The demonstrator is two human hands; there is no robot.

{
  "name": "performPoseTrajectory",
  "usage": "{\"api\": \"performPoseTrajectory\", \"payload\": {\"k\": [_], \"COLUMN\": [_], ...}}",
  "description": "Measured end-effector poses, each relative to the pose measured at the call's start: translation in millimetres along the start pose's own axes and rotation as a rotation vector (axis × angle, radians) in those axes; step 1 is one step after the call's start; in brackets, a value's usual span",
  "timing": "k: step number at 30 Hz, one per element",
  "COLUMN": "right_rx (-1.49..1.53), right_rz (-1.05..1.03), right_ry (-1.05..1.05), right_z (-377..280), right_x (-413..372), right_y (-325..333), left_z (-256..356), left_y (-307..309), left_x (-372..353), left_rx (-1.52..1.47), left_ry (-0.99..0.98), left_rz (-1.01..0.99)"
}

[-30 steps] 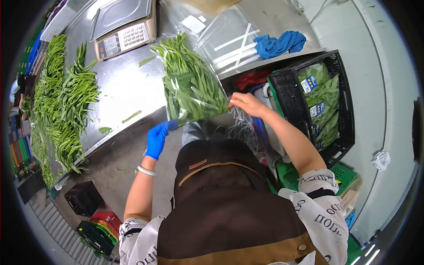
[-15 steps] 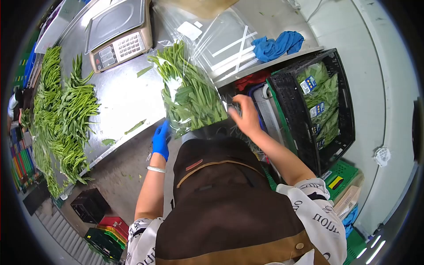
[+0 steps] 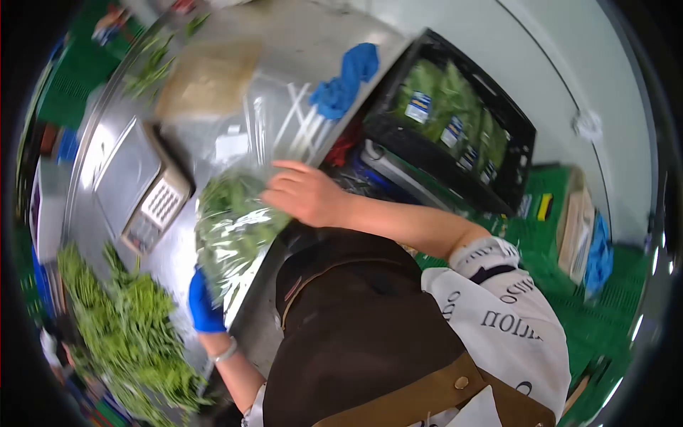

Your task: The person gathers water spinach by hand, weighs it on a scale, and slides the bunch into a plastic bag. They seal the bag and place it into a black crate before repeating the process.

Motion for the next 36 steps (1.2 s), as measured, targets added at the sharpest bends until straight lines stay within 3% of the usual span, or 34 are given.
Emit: {"api": "performPoseTrajectory", "payload": {"k": [1, 2, 4, 5, 8, 9, 10, 11, 12, 14, 16, 18, 19, 21, 22, 23, 24, 26, 28, 30, 31, 32, 34, 36], "right_rx": [0.0, 0.006, 0.082, 0.125, 0.185, 0.156, 0.16, 0.165, 0.17, 0.13, 0.379, 0.577, 0.612, 0.966, 1.013, 1.076, 1.136, 0.957, 1.071, 1.076, 1.05, 0.911, 0.914, 0.949], "right_rz": [0.039, 0.081, 0.137, 0.165, 0.103, 0.111, 0.133, 0.154, 0.174, 0.116, 0.287, 0.471, 0.357, 0.277, 0.318, 0.33, 0.383, 0.449, 0.775, 0.94, 0.926, 1.051, 1.078, 0.931], "right_ry": [-0.016, -0.02, -0.16, -0.229, -0.3, -0.287, -0.301, -0.316, -0.329, -0.583, -0.778, -0.616, -0.763, -0.844, -0.741, -0.667, -0.793, -1.089, -1.28, -1.466, -1.557, -1.645, -1.643, -1.705], "right_z": [-3.5, -6.7, -3.8, -0.7, 2.6, 4.3, 8.5, 13.2, 18.7, 43.2, 78.1, 113.1, 126.8, 141.2, 135.5, 120.7, 111.2, 141.1, 164.5, 178.4, 190.4, 196.2, 216.5, 234.0], "right_x": [27.2, 51.2, 77.0, 85.0, 96.1, 97.9, 97.9, 96.2, 92.7, 73.5, 36.8, -9.3, -43.9, -115.4, -139.8, -143.7, -146.6, -189.6, -231.0, -270.2, -307.6, -328.4, -369.8, -406.4], "right_y": [15.7, 29.4, 42.5, 50.0, 75.9, 86.2, 96.8, 108.3, 122.3, 151.5, 167.0, 171.9, 163.9, 118.6, 90.4, 85.9, 97.2, 109.9, 147.8, 198.2, 210.2, 233.4, 259.0, 264.3], "left_z": [34.8, 61.1, 88.8, 90.5, 21.2, -5.2, -46.1, -40.1, -37.4, -33.9, -38.7, -20.2, -21.5, -32.0, -41.1, -56.8, -69.1, -102.3, -129.7, -146.0, -149.9, -155.2, -173.4, -187.8], "left_y": [-13.9, -40.2, 13.9, 3.7, -5.9, 4.6, 52.2, -28.3, -82.6, -141.2, -153.9, -220.2, -238.6, -286.4, -317.6, -328.6, -349.3, -393.6, -433.2, -469.9, -491.3, -498.7, -491.7, -467.5], "left_x": [4.8, 9.4, 35.8, 48.4, 102.9, 119.3, 170.2, 138.7, 121.2, 121.3, 135.9, 122.1, 126.0, 132.7, 130.4, 144.2, 145.6, 155.1, 158.4, 156.2, 140.7, 142.1, 156.6, 166.7], "left_rx": [-0.014, -0.336, -0.157, -0.044, 0.368, 0.678, 0.022, 0.328, 0.418, 0.157, 0.142, 0.124, 0.144, 0.126, 0.099, 0.159, 0.344, 0.325, 0.246, 0.428, 0.421, 0.519, 0.501, 0.555], "left_ry": [-0.081, -0.07, -0.511, -0.602, -0.3, -0.393, -0.178, -0.265, -0.333, -0.35, -0.324, -0.358, -0.306, -0.321, -0.272, -0.24, -0.144, -0.127, 0.078, -0.023, 0.011, -0.079, -0.024, 0.036], "left_rz": [-0.211, -0.617, 0.165, -0.054, -0.086, -0.187, -0.315, -0.286, -0.284, -0.392, -0.289, -0.167, -0.178, -0.123, -0.12, -0.175, -0.149, -0.155, -0.393, -0.59, -0.658, -0.626, -0.616, -0.535]}}
Point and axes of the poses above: each hand's wrist, its own x-axis towards the middle knuckle, its own y-axis out of the back of the hand, z = x × y, the point moved 6 cm from there along x, towards the middle knuckle, and after that the axes turned 7 degrees about -x, right-handed, at the moved point
